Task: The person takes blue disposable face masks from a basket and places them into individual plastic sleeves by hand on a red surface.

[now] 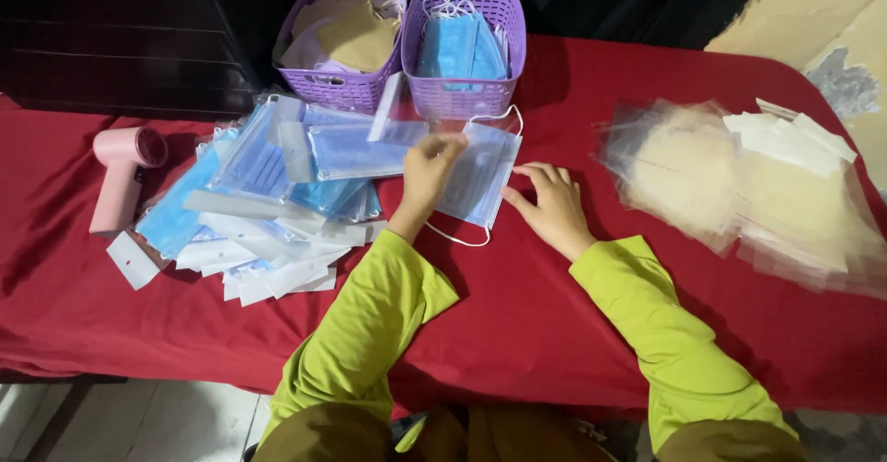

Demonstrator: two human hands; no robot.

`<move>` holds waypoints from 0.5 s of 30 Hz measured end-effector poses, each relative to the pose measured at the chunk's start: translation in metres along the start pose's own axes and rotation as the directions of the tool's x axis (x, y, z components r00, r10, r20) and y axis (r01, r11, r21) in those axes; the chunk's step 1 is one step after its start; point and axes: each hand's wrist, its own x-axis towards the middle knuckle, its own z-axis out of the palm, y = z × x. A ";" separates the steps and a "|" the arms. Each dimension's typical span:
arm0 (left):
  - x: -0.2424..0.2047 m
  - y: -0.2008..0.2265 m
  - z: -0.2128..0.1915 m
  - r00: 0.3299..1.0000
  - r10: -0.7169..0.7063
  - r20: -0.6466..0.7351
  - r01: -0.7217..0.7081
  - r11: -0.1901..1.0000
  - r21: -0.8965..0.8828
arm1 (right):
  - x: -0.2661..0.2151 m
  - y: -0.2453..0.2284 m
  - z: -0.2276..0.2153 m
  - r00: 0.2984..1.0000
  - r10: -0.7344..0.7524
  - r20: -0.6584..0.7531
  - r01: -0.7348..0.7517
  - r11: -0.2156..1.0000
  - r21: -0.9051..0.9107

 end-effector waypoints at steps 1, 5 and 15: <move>0.003 -0.009 0.002 1.000 0.000 0.001 0.000 1.000 0.000 | -0.001 -0.002 0.000 1.000 0.001 -0.001 -0.001 1.000 0.000; 0.003 -0.029 0.011 0.976 0.138 0.166 -0.190 0.913 0.361 | 0.000 -0.004 0.000 0.999 0.004 0.039 -0.002 0.999 -0.041; -0.037 0.038 0.019 0.914 -0.100 0.393 0.221 0.936 -0.275 | 0.024 0.035 0.035 0.978 -0.002 -0.208 0.157 0.662 0.732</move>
